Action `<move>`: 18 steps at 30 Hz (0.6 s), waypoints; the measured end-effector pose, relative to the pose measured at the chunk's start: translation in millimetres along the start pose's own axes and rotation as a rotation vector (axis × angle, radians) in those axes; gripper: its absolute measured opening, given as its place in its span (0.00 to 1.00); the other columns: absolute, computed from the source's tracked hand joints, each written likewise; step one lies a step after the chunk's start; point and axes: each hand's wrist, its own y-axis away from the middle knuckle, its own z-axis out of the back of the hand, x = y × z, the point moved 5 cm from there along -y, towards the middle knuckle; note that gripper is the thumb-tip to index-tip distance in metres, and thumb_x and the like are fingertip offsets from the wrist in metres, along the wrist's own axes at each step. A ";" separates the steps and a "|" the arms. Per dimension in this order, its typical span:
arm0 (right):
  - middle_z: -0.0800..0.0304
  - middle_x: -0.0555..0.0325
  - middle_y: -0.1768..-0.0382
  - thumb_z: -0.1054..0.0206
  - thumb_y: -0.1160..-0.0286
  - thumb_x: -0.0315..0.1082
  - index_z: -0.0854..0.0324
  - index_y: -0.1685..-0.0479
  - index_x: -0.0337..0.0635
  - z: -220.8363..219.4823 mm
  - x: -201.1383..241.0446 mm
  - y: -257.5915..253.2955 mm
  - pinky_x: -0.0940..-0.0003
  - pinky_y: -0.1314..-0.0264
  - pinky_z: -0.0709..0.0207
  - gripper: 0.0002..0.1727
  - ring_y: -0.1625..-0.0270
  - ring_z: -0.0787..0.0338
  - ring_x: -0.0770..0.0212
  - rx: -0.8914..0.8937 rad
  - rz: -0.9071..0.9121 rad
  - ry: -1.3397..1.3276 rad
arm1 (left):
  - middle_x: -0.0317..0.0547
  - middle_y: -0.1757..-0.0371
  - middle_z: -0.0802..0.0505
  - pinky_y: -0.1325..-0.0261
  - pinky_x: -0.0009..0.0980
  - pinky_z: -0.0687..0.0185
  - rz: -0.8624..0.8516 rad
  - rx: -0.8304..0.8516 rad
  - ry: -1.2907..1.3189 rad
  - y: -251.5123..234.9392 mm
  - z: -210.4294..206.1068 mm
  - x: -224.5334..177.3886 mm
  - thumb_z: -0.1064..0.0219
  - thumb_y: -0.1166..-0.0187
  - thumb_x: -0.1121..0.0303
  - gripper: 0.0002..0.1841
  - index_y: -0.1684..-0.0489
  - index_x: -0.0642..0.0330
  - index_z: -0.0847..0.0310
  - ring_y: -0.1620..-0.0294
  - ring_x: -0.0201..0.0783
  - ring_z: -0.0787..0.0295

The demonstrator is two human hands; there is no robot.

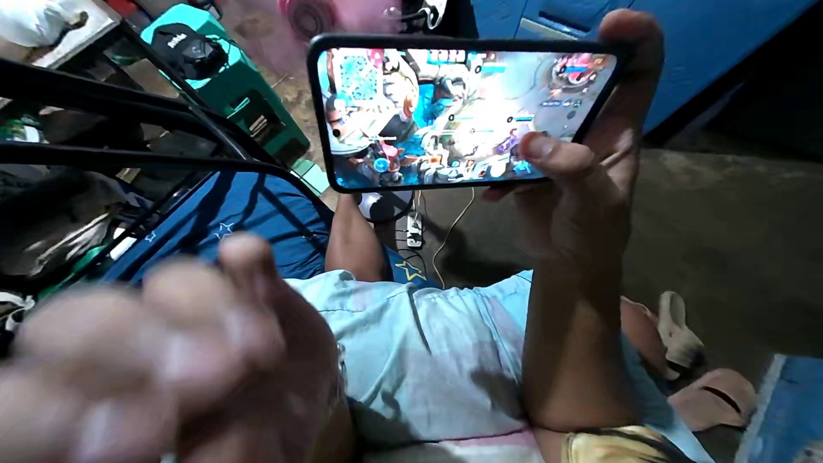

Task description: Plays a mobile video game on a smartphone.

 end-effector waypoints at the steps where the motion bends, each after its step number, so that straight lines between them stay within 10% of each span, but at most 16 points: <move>1: 0.18 0.60 0.37 0.31 0.29 0.26 0.46 0.19 0.56 0.7 -0.1 -0.3 0.69 0.69 0.07 0.39 0.52 0.07 0.64 0.007 -0.004 0.016 | 0.35 0.43 0.11 0.32 0.36 0.19 -0.036 -0.078 -0.059 -5.2 0.6 16.3 0.24 0.28 0.56 0.21 0.40 0.51 0.20 0.39 0.36 0.14; 3: 0.18 0.58 0.38 0.32 0.27 0.27 0.45 0.20 0.56 0.5 0.7 0.3 0.69 0.75 0.08 0.37 0.57 0.06 0.62 0.021 -0.022 0.008 | 0.38 0.17 0.26 0.22 0.42 0.26 0.078 0.011 -0.160 -20.2 -18.2 39.9 0.27 0.26 0.46 0.39 0.19 0.49 0.42 0.19 0.42 0.27; 6: 0.18 0.60 0.37 0.33 0.28 0.27 0.43 0.21 0.58 -1.9 0.5 0.4 0.69 0.72 0.08 0.36 0.55 0.07 0.63 0.048 -0.059 0.019 | 0.33 0.18 0.28 0.23 0.42 0.23 0.247 0.050 0.034 -22.1 -43.0 62.3 0.25 0.27 0.53 0.49 0.11 0.45 0.59 0.22 0.39 0.26; 12: 0.18 0.64 0.38 0.30 0.28 0.30 0.42 0.23 0.59 -4.7 -2.1 0.2 0.71 0.71 0.08 0.35 0.52 0.07 0.66 0.104 -0.090 0.007 | 0.37 0.23 0.25 0.59 0.34 0.04 0.293 0.151 0.090 -15.1 -48.5 72.3 0.30 0.24 0.72 0.47 0.09 0.41 0.63 0.41 0.35 0.11; 18: 0.20 0.61 0.36 0.29 0.29 0.30 0.43 0.21 0.57 -7.4 0.1 0.7 0.70 0.71 0.08 0.37 0.50 0.07 0.64 0.172 -0.097 0.017 | 0.40 0.17 0.34 0.61 0.32 0.04 0.255 0.136 -0.114 -16.0 -42.7 75.7 0.28 0.24 0.70 0.47 0.08 0.44 0.60 0.39 0.35 0.13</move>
